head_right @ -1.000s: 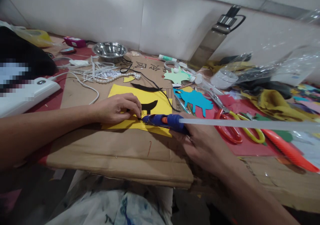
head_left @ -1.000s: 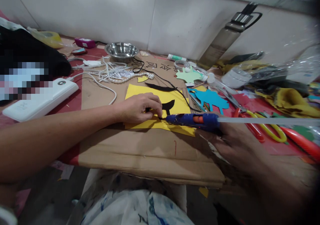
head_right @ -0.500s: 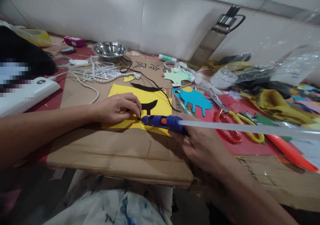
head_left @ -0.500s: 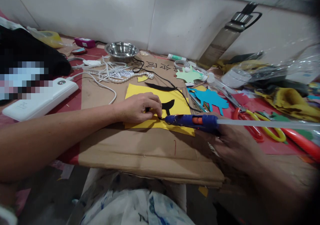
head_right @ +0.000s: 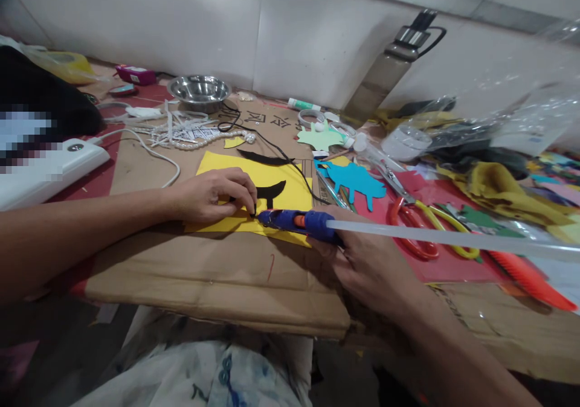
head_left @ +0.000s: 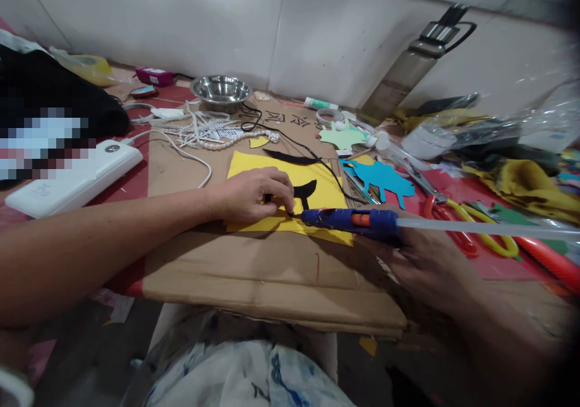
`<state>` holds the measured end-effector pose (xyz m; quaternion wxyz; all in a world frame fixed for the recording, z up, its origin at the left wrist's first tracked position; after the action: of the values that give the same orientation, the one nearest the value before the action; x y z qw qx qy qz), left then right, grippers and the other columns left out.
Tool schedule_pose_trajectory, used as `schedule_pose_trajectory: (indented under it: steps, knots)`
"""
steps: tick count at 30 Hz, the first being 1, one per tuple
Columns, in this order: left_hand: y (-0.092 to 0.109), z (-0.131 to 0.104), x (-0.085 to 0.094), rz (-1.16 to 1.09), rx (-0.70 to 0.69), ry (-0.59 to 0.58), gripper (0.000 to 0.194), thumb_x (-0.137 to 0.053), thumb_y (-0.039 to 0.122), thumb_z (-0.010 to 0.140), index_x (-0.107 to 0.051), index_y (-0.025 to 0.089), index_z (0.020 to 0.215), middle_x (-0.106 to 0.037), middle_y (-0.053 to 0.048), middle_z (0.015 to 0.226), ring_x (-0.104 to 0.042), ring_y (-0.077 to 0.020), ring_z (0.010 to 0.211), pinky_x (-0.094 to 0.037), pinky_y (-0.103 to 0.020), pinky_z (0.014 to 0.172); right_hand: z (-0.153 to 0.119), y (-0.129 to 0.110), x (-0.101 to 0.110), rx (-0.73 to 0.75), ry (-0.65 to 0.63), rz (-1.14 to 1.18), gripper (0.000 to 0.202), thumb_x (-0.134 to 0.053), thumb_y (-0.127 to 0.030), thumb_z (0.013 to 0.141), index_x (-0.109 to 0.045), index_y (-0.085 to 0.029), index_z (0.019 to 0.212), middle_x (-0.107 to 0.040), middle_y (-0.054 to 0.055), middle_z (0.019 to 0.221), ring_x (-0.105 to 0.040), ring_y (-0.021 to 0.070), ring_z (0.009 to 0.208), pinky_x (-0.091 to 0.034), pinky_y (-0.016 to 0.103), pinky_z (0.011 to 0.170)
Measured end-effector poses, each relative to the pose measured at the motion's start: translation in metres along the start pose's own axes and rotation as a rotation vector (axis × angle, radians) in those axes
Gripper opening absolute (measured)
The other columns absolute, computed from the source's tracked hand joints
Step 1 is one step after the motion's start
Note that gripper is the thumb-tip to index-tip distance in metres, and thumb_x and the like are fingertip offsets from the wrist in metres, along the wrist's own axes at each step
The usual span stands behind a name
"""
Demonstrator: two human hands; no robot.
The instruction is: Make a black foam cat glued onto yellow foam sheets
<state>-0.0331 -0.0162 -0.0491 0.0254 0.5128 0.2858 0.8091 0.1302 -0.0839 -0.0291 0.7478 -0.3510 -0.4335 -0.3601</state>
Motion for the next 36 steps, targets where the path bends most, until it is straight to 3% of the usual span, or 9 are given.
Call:
schedule_pose_trajectory:
  steps: [6,11,18,24,29,36]
  knots:
    - [0.002,0.000,0.001,-0.006,-0.015,-0.007,0.033,-0.053,0.001,0.076,-0.076,0.019,0.090,-0.070,-0.007,0.104,-0.064,-0.0168,0.096,-0.049,-0.026,0.088,-0.004,0.006,-0.003,-0.025,-0.002,-0.069,0.018,-0.049,-0.035,0.089,-0.063,-0.024,0.086,-0.064,0.005,0.065,-0.059,0.0239,0.052,-0.046,0.033,0.045]
    - [0.002,0.000,0.000,-0.007,-0.003,-0.011,0.033,-0.053,0.001,0.076,-0.076,0.020,0.090,-0.070,-0.007,0.104,-0.064,-0.0166,0.096,-0.049,-0.027,0.089,-0.004,0.007,-0.004,-0.027,-0.007,0.052,0.014,-0.052,-0.029,0.088,-0.065,-0.024,0.091,-0.070,0.006,0.081,-0.067,0.0245,0.068,-0.054,0.035,0.057]
    - [0.002,0.000,0.000,-0.006,-0.022,-0.002,0.034,-0.052,0.001,0.076,-0.077,0.020,0.090,-0.069,-0.007,0.104,-0.064,-0.0173,0.096,-0.049,-0.028,0.090,0.002,-0.010,-0.001,0.125,-0.028,0.152,0.026,-0.046,-0.015,0.088,-0.067,-0.025,0.099,-0.073,0.004,0.091,-0.068,0.0203,0.080,-0.057,0.033,0.067]
    - [0.001,-0.001,0.000,0.007,-0.011,-0.015,0.034,-0.052,0.001,0.077,-0.077,0.020,0.091,-0.069,-0.007,0.105,-0.064,-0.0170,0.097,-0.048,-0.028,0.090,0.004,-0.018,0.003,0.193,-0.002,0.164,0.019,-0.049,-0.020,0.092,-0.067,-0.024,0.097,-0.075,0.005,0.091,-0.067,0.0195,0.075,-0.056,0.032,0.063]
    - [0.003,-0.001,0.000,-0.001,-0.038,-0.012,0.034,-0.051,0.001,0.076,-0.077,0.019,0.090,-0.069,-0.008,0.104,-0.064,-0.0178,0.096,-0.049,-0.029,0.089,0.004,-0.016,0.002,0.179,0.011,0.183,0.024,-0.046,-0.014,0.090,-0.066,-0.024,0.097,-0.075,0.005,0.093,-0.070,0.0201,0.082,-0.059,0.035,0.070]
    - [0.002,-0.001,-0.001,0.003,-0.029,-0.035,0.035,-0.051,0.002,0.077,-0.077,0.021,0.092,-0.069,-0.007,0.106,-0.064,-0.0178,0.098,-0.048,-0.029,0.090,-0.001,0.002,-0.008,0.014,-0.030,0.196,0.015,-0.053,-0.029,0.092,-0.066,-0.025,0.098,-0.073,0.006,0.094,-0.070,0.0229,0.078,-0.058,0.035,0.063]
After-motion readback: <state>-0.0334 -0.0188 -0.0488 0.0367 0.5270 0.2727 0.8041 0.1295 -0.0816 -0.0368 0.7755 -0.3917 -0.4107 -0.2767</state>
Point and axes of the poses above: each hand's wrist, its own z-axis towards the middle knuckle, its own x-axis out of the back of the hand, y = z × x, the point moved 9 cm from there along z, towards the middle knuckle
